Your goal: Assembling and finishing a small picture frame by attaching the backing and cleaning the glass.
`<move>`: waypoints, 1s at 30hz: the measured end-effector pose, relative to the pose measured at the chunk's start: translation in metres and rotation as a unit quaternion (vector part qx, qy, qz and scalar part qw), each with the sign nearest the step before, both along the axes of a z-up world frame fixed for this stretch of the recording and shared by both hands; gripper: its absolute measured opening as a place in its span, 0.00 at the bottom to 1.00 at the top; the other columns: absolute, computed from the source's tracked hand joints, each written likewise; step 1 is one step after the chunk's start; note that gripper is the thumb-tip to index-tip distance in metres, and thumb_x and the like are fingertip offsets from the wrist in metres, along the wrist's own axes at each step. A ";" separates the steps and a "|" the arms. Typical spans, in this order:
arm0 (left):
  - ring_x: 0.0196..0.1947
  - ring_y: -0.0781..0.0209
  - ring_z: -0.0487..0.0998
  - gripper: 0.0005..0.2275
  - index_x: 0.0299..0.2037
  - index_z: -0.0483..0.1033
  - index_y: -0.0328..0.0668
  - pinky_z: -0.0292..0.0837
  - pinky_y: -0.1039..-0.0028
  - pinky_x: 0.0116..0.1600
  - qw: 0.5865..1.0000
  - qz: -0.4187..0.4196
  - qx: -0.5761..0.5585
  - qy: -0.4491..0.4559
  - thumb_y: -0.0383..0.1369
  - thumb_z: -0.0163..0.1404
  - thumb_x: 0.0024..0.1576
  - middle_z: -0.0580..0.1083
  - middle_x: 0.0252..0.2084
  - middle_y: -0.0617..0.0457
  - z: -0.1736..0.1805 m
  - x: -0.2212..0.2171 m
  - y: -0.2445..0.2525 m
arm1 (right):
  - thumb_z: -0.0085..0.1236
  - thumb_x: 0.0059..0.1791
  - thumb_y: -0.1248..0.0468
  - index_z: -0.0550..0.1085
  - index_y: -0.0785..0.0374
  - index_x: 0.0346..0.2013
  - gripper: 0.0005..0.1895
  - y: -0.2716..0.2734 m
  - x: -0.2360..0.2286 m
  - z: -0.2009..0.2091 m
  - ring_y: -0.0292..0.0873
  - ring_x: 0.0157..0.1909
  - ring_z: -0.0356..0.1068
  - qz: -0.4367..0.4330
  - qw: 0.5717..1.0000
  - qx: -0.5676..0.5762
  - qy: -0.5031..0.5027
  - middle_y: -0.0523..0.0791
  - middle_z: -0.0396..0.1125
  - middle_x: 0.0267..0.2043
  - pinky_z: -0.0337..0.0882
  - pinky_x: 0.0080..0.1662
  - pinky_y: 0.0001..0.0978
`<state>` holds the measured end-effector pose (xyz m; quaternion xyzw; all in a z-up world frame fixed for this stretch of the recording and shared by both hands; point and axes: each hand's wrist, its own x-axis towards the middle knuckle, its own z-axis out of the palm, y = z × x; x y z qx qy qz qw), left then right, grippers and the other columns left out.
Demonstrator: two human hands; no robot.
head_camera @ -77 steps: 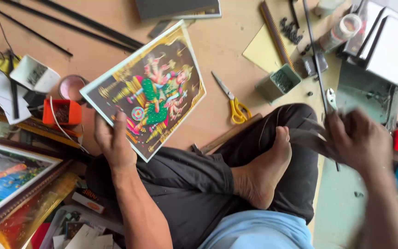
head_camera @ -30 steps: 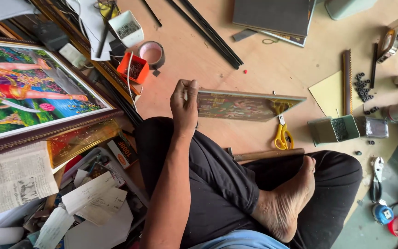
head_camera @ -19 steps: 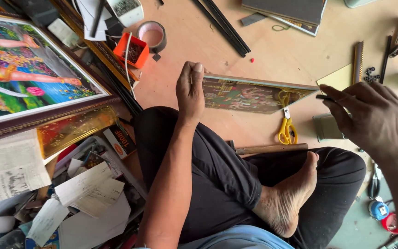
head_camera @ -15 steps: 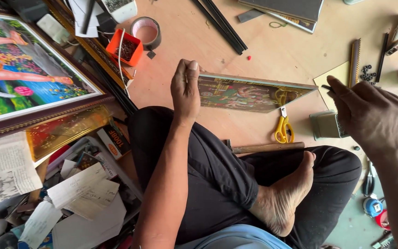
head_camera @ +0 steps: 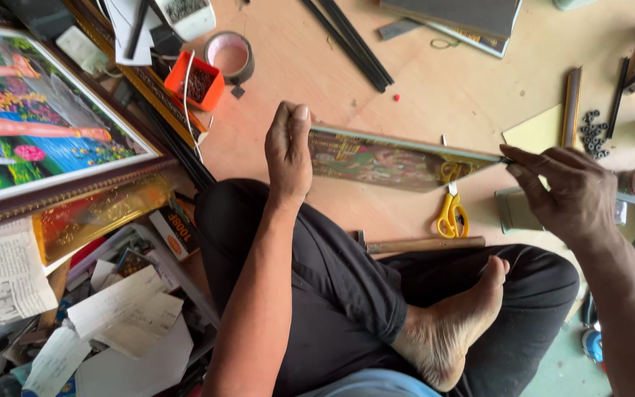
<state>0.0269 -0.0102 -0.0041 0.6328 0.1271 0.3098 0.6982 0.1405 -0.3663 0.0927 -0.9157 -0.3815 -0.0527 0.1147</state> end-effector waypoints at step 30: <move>0.71 0.46 0.68 0.50 0.75 0.60 0.39 0.58 0.55 0.80 0.996 -0.091 -0.023 -0.013 0.74 0.15 0.58 0.69 0.68 0.37 0.014 -0.023 0.002 | 0.62 0.60 0.57 0.83 0.53 0.46 0.06 0.182 -0.049 -0.008 0.36 0.31 0.73 0.129 0.987 0.094 0.008 0.38 0.76 0.37 0.64 0.27 0.30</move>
